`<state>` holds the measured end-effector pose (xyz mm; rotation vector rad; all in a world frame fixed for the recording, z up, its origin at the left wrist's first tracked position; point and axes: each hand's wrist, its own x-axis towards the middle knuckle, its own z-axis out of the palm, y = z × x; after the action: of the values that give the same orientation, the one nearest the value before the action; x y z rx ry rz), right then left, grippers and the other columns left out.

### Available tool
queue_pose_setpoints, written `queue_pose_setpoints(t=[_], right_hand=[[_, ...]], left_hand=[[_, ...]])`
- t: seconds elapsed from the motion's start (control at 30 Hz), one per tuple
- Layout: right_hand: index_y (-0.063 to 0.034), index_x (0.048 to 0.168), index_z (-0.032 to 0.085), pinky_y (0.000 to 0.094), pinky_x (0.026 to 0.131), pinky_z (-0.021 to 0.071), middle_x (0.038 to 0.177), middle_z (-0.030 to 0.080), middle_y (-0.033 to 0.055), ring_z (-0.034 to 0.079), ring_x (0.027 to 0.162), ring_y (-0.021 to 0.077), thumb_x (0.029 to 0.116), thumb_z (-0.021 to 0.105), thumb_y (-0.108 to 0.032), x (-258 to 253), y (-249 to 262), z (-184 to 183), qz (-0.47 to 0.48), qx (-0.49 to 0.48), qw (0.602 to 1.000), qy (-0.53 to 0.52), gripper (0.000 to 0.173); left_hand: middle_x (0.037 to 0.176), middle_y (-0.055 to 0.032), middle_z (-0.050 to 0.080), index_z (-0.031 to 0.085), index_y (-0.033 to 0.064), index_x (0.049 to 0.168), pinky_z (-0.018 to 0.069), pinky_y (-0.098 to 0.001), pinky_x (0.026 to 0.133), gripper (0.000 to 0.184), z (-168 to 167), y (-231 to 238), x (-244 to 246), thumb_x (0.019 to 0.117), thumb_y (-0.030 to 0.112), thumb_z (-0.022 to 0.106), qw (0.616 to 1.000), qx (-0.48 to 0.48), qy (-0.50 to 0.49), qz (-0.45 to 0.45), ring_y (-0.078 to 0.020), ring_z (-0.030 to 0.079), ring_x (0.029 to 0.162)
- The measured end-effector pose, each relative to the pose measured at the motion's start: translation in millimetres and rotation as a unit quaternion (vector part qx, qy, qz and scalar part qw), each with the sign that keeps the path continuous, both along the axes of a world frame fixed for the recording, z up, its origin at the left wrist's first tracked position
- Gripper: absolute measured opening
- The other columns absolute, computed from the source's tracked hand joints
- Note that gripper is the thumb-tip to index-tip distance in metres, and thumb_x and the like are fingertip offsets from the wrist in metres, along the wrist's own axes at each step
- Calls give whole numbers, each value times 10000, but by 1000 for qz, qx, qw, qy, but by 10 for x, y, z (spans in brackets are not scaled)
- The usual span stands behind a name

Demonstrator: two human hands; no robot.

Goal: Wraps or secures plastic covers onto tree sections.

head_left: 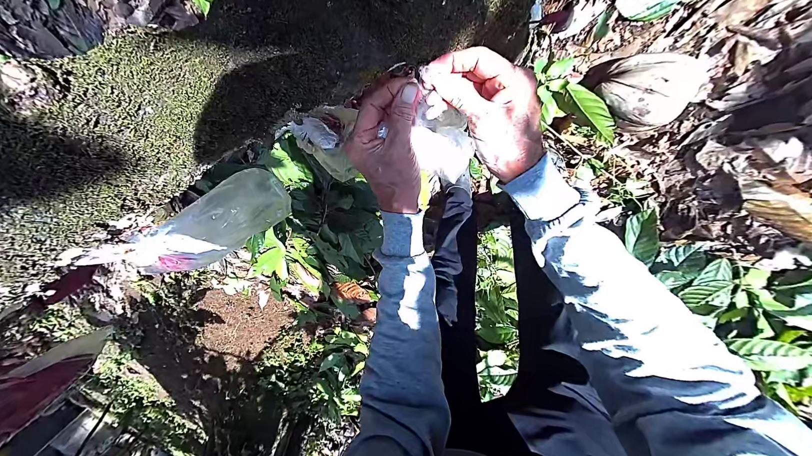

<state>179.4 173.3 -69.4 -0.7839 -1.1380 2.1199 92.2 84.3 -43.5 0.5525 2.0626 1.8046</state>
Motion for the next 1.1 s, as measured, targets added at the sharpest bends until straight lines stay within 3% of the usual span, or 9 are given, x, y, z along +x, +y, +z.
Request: queue_pose_setpoints(t=[0.07,0.2,0.27,0.47,0.7,0.87,0.93,1.03,1.1], right_hand=[[64,1176,674,355,835,621,1022,728,136,716,894,201,1020,584,-18,22,10,-10,0,17,1000,3,198],[55,1171,682,346,810,632,1016,740,129,727,880,199,975,670,-23,10,7,-10,-10,37,999,-10,211],[52,1164,678,340,797,634,996,743,120,728,859,188,966,684,-27,-3,3,12,-11,42,999,-15,214],[51,1156,674,336,817,637,994,747,115,734,878,182,967,688,-30,-5,31,20,-1,63,998,-10,207],[22,1101,704,296,827,631,971,753,78,736,885,141,966,697,-55,37,142,23,49,120,991,-28,155],[35,1188,668,313,858,623,1024,736,80,722,914,140,1030,591,-66,103,166,53,84,146,986,-17,203],[39,1234,644,332,887,631,1075,741,89,734,950,156,1020,619,-90,117,123,64,81,144,986,-26,251],[12,1122,699,323,806,641,992,748,70,735,872,151,1002,658,-101,99,69,45,46,127,990,-45,170],[11,1124,706,312,798,641,977,751,63,735,856,142,1005,663,-116,90,67,35,47,119,991,-46,179]], left_hand=[[943,-146,715,708,-67,1080,591,-342,732,157,-2,-28,-18,1012,34,610,999,-17,16,-22,-193,673,805],[1039,-156,715,714,-54,1137,596,-363,792,195,-4,-84,-70,1024,49,592,997,-32,21,-62,-212,680,892],[1032,-153,712,704,-61,1161,601,-353,766,204,19,-99,-83,1022,37,591,997,-27,7,-77,-201,678,856],[1052,-201,708,649,-98,1238,616,-400,795,303,75,-118,-103,939,-49,669,994,-4,-28,-101,-254,697,887],[1069,-161,723,688,-69,1200,616,-371,831,268,142,-75,-136,936,-21,693,989,-73,23,-124,-223,706,922],[932,-159,738,725,-87,1078,621,-348,694,164,167,-44,-153,929,-22,706,995,-50,4,-90,-202,699,753],[888,-153,725,716,-94,1076,616,-340,668,165,182,-36,-146,927,-25,708,995,-45,-9,-84,-198,688,720],[881,-158,723,711,-102,1071,617,-336,659,164,183,-25,-133,920,-38,710,996,-38,-7,-83,-200,686,712],[875,-161,723,711,-104,1066,613,-333,657,156,184,-24,-138,920,-48,702,996,-39,-10,-80,-196,683,704]])
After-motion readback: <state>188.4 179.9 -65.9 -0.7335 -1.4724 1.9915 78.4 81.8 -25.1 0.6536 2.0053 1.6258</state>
